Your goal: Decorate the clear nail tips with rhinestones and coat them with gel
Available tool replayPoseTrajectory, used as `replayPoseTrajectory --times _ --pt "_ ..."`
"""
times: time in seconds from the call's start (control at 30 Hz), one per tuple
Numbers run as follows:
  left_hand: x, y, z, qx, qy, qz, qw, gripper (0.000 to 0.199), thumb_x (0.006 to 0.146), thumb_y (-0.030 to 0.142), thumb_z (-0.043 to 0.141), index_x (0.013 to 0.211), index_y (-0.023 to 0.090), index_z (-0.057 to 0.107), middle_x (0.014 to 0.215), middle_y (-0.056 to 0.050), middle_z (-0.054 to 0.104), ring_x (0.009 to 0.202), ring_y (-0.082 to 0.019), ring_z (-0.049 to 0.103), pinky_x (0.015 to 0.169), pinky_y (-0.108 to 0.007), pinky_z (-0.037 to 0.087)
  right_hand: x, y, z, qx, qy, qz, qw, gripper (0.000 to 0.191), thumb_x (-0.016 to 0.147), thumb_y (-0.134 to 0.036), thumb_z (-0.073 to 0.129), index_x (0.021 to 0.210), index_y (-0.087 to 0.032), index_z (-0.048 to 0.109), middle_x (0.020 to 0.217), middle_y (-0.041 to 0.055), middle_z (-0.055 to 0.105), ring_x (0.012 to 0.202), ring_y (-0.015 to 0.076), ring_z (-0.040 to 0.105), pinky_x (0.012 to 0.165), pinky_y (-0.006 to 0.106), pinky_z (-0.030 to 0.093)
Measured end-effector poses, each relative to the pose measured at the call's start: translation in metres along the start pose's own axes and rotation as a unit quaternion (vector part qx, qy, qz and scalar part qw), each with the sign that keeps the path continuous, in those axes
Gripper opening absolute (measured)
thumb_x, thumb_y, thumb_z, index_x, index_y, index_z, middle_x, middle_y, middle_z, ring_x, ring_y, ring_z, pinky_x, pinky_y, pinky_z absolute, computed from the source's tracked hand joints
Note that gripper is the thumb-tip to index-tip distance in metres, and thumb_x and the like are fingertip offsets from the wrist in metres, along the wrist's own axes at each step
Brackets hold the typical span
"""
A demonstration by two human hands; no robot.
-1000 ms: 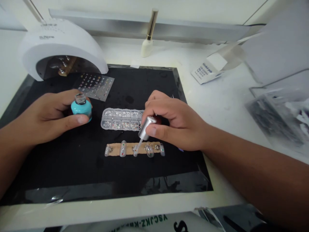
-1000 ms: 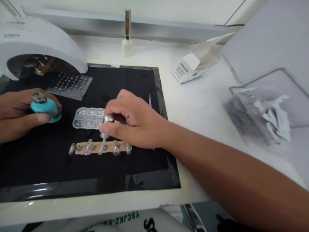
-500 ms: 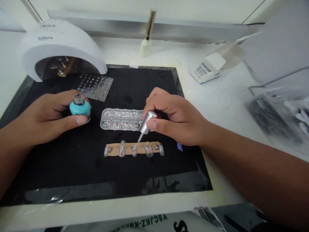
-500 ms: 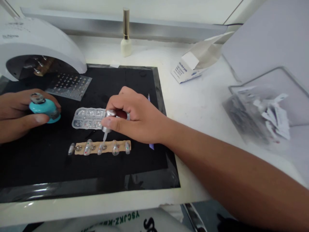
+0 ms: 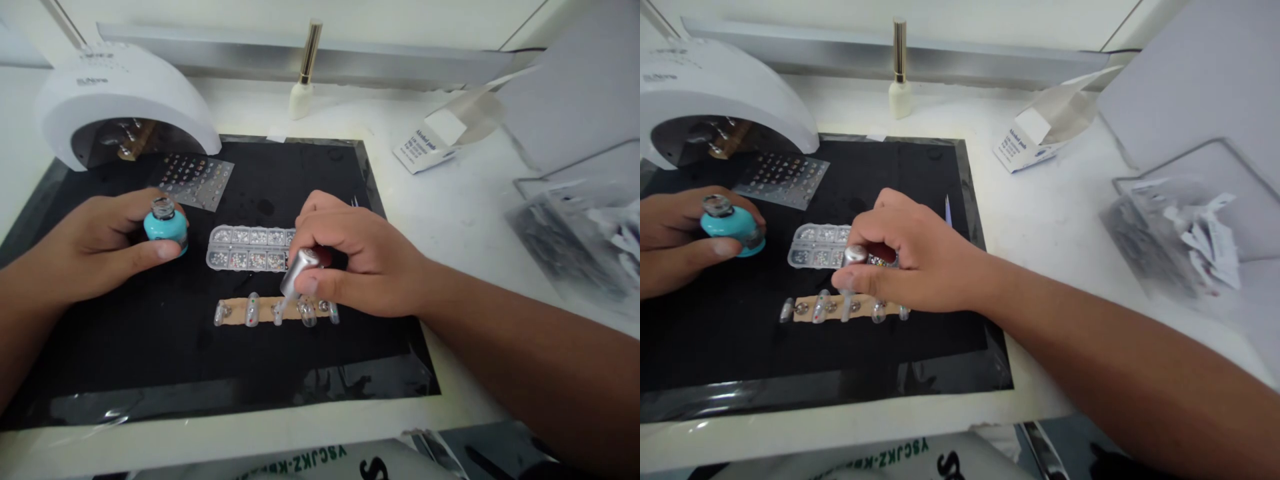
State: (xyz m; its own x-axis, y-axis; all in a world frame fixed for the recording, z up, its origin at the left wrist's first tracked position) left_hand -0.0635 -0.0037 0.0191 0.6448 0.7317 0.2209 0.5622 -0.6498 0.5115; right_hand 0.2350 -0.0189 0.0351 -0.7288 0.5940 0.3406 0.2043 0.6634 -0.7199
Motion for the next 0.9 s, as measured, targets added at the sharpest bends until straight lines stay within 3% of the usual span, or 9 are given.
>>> replayPoseTrajectory --times 0.37,0.6,0.77,0.9 --pt "0.001 0.004 0.001 -0.021 0.015 -0.01 1.0 0.013 0.095 0.031 0.057 0.086 0.023 0.061 0.076 0.007 0.064 0.064 -0.008 0.06 0.061 -0.017 0.045 -0.001 0.007 -0.002 -0.011 0.039 0.047 0.998 0.029 0.097 -0.04 0.066 0.082 -0.015 0.065 0.074 -0.0002 0.05 0.08 0.0141 0.05 0.07 0.028 0.039" --pt "-0.002 0.0 0.002 -0.038 0.0 -0.036 0.999 0.014 0.096 0.034 0.059 0.089 0.022 0.062 0.079 0.005 0.065 0.068 -0.01 0.06 0.064 -0.02 0.045 -0.001 0.002 -0.005 0.101 0.089 0.088 0.987 0.054 0.094 -0.067 0.061 0.073 -0.017 0.062 0.072 0.0002 0.052 0.076 0.0144 0.049 0.07 0.031 0.041" --pt "-0.001 -0.003 0.005 -0.056 -0.006 -0.077 0.995 0.026 0.095 0.043 0.061 0.086 0.019 0.062 0.081 0.003 0.065 0.07 -0.012 0.058 0.066 -0.023 0.044 -0.005 0.006 -0.004 0.122 0.111 0.101 0.981 0.048 0.092 -0.063 0.067 0.074 -0.018 0.063 0.075 -0.0003 0.052 0.072 0.0139 0.05 0.068 0.032 0.041" --pt "0.002 0.0 0.01 -0.057 0.003 -0.092 0.994 0.03 0.095 0.047 0.06 0.086 0.018 0.059 0.081 0.001 0.063 0.073 -0.014 0.056 0.07 -0.026 0.044 -0.007 0.012 -0.005 0.089 0.145 0.106 0.98 0.035 0.093 -0.049 0.066 0.075 -0.019 0.065 0.074 -0.0005 0.052 0.071 0.0144 0.05 0.068 0.032 0.039"
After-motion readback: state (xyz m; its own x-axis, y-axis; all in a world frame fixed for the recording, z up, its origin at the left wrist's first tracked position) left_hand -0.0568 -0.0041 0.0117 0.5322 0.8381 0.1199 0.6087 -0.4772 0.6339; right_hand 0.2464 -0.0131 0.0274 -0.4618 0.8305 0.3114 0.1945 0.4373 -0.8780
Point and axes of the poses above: each hand's wrist, its own x-axis towards the middle knuckle, its own z-axis out of the palm, y = z × x, the point moved 2 cm from there along x, towards the middle knuckle
